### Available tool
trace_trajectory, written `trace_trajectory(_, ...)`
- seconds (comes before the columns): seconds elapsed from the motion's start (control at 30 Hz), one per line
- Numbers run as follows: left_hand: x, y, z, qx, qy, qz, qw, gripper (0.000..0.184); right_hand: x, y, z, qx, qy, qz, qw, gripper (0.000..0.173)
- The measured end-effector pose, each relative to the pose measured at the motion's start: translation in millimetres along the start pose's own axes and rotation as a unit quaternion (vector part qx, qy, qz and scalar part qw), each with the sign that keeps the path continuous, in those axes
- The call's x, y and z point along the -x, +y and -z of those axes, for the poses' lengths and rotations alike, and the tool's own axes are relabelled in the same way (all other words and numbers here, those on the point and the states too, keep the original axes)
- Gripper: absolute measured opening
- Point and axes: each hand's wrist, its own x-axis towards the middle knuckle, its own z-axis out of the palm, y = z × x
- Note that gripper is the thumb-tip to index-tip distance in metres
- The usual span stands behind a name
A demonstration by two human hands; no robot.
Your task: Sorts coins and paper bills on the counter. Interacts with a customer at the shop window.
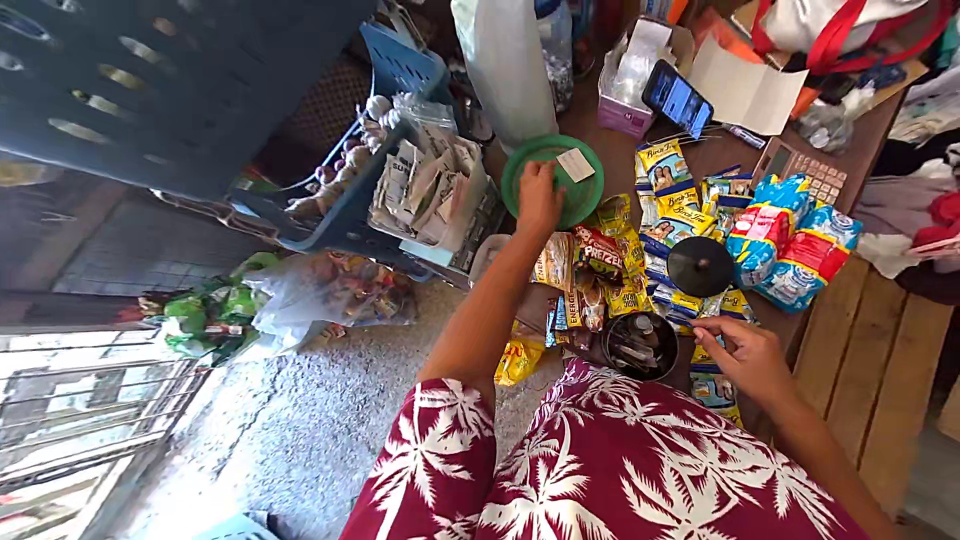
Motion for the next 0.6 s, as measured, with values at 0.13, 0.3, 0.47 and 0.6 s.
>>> trace_trajectory(0.13, -23.6, -12.9, -5.0, -0.052, -0.032, 0.057, 0.997, 0.040, 2.9, 0.8, -2.1, 0.001, 0.006, -0.017, 1.000, 0.029)
trace_trajectory(0.3, -32.1, -12.3, 6.0, -0.064, -0.054, 0.045, 0.995, 0.030, -0.6, -2.6, 0.4, 0.014, 0.004, -0.038, 0.999, 0.029)
trace_trajectory(0.47, -1.3, 16.6, 32.9, -0.057, -0.019, -0.038, 0.997, 0.027, -12.7, 0.7, 3.5, 0.005, 0.010, -0.041, 0.999, 0.029)
trace_trajectory(0.6, 69.0, 24.6, 47.4, -0.044, -0.008, -0.121, 0.992, 0.023, -36.2, 1.1, 10.7, 0.013, -0.001, -0.037, 0.999, 0.028)
